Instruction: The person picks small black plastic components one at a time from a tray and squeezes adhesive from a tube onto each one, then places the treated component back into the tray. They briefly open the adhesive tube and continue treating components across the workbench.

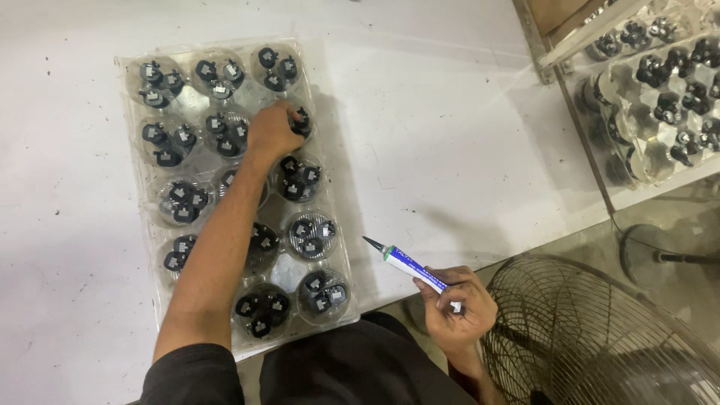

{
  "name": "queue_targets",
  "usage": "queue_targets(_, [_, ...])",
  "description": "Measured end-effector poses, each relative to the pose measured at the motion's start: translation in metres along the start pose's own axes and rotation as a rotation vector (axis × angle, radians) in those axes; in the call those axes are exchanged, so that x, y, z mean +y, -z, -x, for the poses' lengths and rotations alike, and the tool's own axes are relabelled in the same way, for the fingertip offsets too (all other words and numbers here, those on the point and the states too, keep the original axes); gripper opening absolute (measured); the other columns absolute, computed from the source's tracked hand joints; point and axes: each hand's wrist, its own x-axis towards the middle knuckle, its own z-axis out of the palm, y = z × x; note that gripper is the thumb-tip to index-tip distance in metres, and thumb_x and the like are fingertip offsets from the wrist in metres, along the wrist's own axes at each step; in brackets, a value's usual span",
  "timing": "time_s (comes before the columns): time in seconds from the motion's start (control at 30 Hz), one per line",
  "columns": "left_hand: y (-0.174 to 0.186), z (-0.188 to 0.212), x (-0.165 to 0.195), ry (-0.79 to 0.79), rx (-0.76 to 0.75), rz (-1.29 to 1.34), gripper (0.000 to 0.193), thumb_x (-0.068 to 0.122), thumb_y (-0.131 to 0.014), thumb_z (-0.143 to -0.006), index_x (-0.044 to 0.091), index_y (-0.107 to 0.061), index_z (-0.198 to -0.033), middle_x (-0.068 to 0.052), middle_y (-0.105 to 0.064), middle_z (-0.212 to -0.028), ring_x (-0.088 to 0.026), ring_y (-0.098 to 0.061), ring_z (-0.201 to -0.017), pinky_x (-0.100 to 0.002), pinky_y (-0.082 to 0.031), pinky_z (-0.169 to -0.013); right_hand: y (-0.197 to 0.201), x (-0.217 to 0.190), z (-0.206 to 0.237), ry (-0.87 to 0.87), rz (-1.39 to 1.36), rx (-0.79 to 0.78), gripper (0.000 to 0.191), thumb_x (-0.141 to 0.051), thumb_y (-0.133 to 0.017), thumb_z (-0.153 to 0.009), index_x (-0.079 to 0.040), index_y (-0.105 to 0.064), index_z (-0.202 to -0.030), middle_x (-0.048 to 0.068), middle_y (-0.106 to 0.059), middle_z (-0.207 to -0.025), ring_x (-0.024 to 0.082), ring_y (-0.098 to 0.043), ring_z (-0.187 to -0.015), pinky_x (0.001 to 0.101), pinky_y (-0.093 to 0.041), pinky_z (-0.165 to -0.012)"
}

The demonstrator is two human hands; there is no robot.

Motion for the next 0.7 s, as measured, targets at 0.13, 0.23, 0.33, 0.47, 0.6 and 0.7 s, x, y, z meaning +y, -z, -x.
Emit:
queue_targets(0.13, [0.021,0.012,0.014,0.031,0.059,0.121,0.064,0.02,-0.093,-0.058,0.004,-0.059,-0.11,-0.017,-0.072,-0.091,-0.035,-0.07,-0.09,-0.043,-0.056,-0.081,-0.004,-0.008,0.008,-0.019,-0.024,0.06,0.037,0.006,-0.083,-0.08,-0.007,-0.049,-0.072,0.015,-0.07,-0.087,0.022,-0.073,-0.089,0.0261,-0.058,-0.069])
queue_targets(0.23, [0.043,0.042,0.029,0.011,0.129,0.407,0.064,0.012,-0.09,-0.064,0.002,-0.059,-0.119,-0.014,-0.07,-0.09,-0.025,-0.068,-0.084,-0.035,-0.055,-0.076,-0.009,-0.016,0.013,0.011,-0.01,0.161,0.035,0.007,-0.08,-0.083,-0.008,-0.049,-0.078,0.016,-0.071,-0.091,0.024,-0.073,-0.098,0.0292,-0.059,-0.08])
queue_targets(0.33, [0.064,0.088,0.04,-0.041,0.134,0.945,0.051,-0.005,-0.083,-0.076,-0.001,-0.067,-0.125,-0.008,-0.067,-0.098,-0.014,-0.063,-0.085,-0.027,-0.055,-0.075,-0.019,-0.028,0.015,-0.074,-0.203,0.221,0.037,0.007,-0.078,-0.087,-0.011,-0.046,-0.079,0.019,-0.072,-0.101,0.025,-0.072,-0.104,0.0297,-0.061,-0.08])
queue_targets(0.47, [0.097,0.17,0.046,-0.077,0.012,1.449,0.049,-0.018,-0.073,-0.081,-0.002,-0.067,-0.127,-0.008,-0.073,-0.112,-0.013,-0.071,-0.099,-0.026,-0.06,-0.09,-0.037,-0.056,0.013,-0.19,-0.408,0.19,0.04,0.008,-0.077,-0.087,-0.012,-0.043,-0.082,0.021,-0.071,-0.108,0.024,-0.071,-0.104,0.031,-0.061,-0.078])
queue_targets(0.6, [0.129,0.234,0.048,-0.045,0.073,1.395,0.058,-0.02,-0.074,-0.073,0.001,-0.063,-0.126,-0.01,-0.074,-0.112,-0.014,-0.073,-0.097,-0.028,-0.064,-0.086,-0.064,-0.092,0.012,-0.076,-0.347,0.091,0.041,0.008,-0.079,-0.085,-0.012,-0.043,-0.081,0.022,-0.071,-0.106,0.026,-0.071,-0.106,0.0326,-0.063,-0.078])
queue_targets(0.7, [0.149,0.27,0.043,-0.065,0.146,1.32,0.052,-0.022,-0.074,-0.076,-0.001,-0.065,-0.123,-0.012,-0.074,-0.111,-0.016,-0.073,-0.098,-0.03,-0.065,-0.084,-0.087,-0.117,0.015,0.043,-0.327,0.037,0.04,0.008,-0.08,-0.085,-0.01,-0.045,-0.08,0.02,-0.071,-0.102,0.027,-0.071,-0.106,0.0334,-0.062,-0.079])
